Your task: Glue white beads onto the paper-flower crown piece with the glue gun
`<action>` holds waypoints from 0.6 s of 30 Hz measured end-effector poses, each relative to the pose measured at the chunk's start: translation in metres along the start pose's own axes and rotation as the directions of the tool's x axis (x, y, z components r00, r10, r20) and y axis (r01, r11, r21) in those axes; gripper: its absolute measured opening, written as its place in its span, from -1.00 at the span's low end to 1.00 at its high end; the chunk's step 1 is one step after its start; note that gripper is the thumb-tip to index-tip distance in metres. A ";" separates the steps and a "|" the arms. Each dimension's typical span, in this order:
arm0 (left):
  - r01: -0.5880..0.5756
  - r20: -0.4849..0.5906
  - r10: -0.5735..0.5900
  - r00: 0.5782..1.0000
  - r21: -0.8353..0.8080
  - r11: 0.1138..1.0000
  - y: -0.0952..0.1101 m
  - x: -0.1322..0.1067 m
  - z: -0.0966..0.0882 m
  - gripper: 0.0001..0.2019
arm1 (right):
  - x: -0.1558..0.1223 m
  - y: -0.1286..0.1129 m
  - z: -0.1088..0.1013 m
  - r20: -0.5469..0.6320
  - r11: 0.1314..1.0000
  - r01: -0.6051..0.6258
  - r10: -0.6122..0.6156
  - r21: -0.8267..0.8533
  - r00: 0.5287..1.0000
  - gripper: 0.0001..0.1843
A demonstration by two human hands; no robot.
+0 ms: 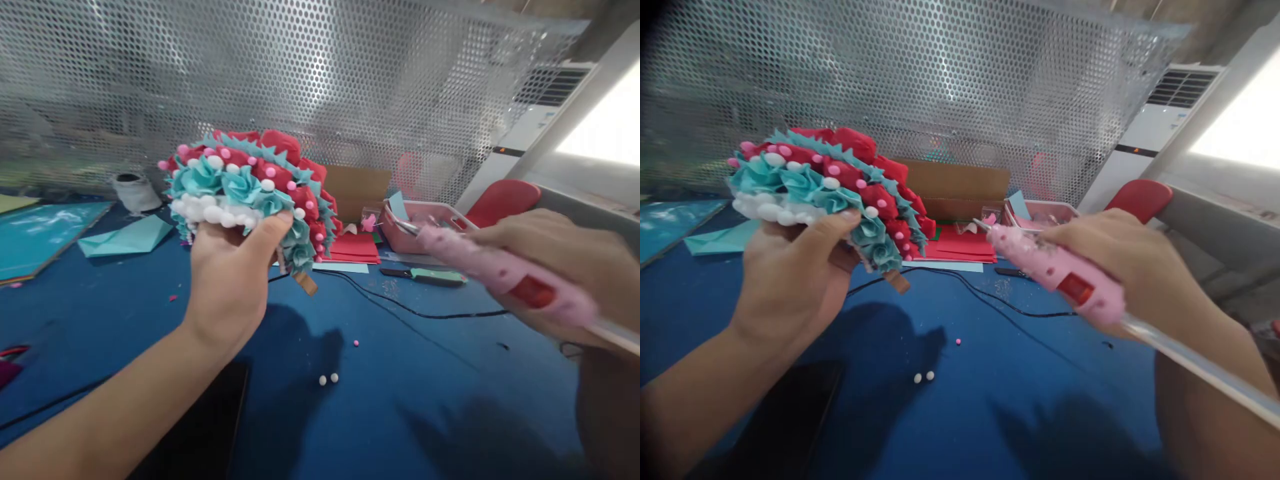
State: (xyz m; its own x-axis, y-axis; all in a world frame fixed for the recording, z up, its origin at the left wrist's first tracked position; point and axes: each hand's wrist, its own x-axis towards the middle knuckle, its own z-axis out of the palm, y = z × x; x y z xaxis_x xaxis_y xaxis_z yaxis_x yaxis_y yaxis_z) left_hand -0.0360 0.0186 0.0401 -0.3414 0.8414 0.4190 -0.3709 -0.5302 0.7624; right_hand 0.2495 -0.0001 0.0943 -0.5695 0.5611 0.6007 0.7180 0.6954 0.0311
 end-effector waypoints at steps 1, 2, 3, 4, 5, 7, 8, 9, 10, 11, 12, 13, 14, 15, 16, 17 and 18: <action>0.021 -0.015 -0.021 1.000 -0.031 0.999 0.001 0.003 -0.001 -0.78 | -0.005 0.005 0.005 0.122 0.999 0.034 -0.031 -0.019 0.992 -0.70; 0.051 -0.028 -0.053 0.998 -0.061 0.997 0.001 0.005 -0.001 -0.78 | -0.012 0.010 0.013 0.267 0.996 0.074 -0.060 -0.041 0.962 -0.69; 0.081 -0.041 -0.085 0.996 -0.089 0.993 0.002 0.007 -0.002 -0.77 | -0.020 0.015 0.023 0.393 0.993 0.084 -0.046 -0.080 0.919 -0.70; 0.114 -0.046 -0.120 0.992 -0.113 0.987 0.003 0.008 -0.002 -0.75 | -0.028 0.021 0.034 0.491 0.991 0.071 -0.006 -0.115 0.871 -0.71; 0.139 -0.051 -0.147 0.988 -0.134 0.981 0.003 0.009 -0.003 -0.74 | -0.036 0.025 0.045 0.563 0.990 0.073 0.010 -0.124 0.826 -0.67; 0.182 -0.051 -0.192 0.980 -0.158 0.970 0.003 0.009 -0.004 -0.74 | -0.049 0.033 0.062 0.674 0.989 0.098 0.003 -0.112 0.739 -0.62; 0.211 -0.047 -0.221 0.974 -0.164 0.964 0.002 0.008 -0.004 -0.75 | -0.053 0.035 0.066 0.688 0.988 0.106 0.002 -0.115 0.725 -0.58; 0.238 -0.043 -0.248 0.968 -0.171 0.956 0.002 0.008 -0.004 -0.77 | -0.055 0.034 0.069 0.682 0.987 0.105 0.008 -0.125 0.731 -0.53; 0.263 -0.037 -0.274 0.961 -0.178 0.948 0.001 0.007 -0.003 -0.78 | -0.055 0.031 0.069 0.660 0.988 0.092 0.016 -0.128 0.751 -0.48; 0.282 -0.031 -0.292 0.956 -0.186 0.941 0.000 0.007 -0.003 -0.79 | -0.054 0.024 0.069 0.629 0.992 0.062 0.024 -0.114 0.777 -0.45; 0.297 -0.024 -0.306 0.952 -0.191 0.936 0.000 0.006 -0.003 -0.79 | -0.052 0.015 0.070 0.592 0.997 0.016 0.035 -0.080 0.805 -0.46; 0.306 -0.018 -0.316 0.949 -0.194 0.932 -0.001 0.006 -0.002 -0.79 | -0.051 0.004 0.072 0.573 0.999 -0.035 0.027 0.003 0.819 -0.52; 0.317 -0.013 -0.326 0.945 -0.195 0.928 -0.001 0.005 -0.002 -0.80 | -0.050 -0.008 0.076 0.553 0.989 -0.106 0.033 0.100 0.833 -0.61; 0.328 -0.011 -0.337 0.942 -0.197 0.924 -0.001 0.005 -0.001 -0.81 | -0.050 -0.019 0.083 0.525 0.971 -0.167 0.053 0.173 0.849 -0.67; 0.338 -0.010 -0.347 0.938 -0.200 0.920 0.000 0.004 -0.001 -0.81 | -0.051 -0.030 0.092 0.501 0.955 -0.182 0.041 0.236 0.864 -0.70; 0.349 -0.007 -0.358 0.934 -0.205 0.914 0.000 0.004 0.000 -0.82 | -0.054 -0.038 0.103 0.492 0.950 -0.184 0.038 0.251 0.870 -0.71; 0.357 -0.002 -0.365 0.931 -0.211 0.910 0.001 0.003 0.000 -0.81 | -0.057 -0.044 0.114 0.481 0.943 -0.188 0.035 0.275 0.876 -0.73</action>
State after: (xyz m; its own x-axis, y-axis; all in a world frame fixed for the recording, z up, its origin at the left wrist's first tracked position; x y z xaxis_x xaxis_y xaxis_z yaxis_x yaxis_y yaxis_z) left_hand -0.0373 0.0209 0.0421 -0.1838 0.9767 0.1106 -0.6414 -0.2044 0.7395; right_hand 0.2045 -0.0115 -0.0324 -0.6666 0.7315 0.1435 0.6738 0.6736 -0.3037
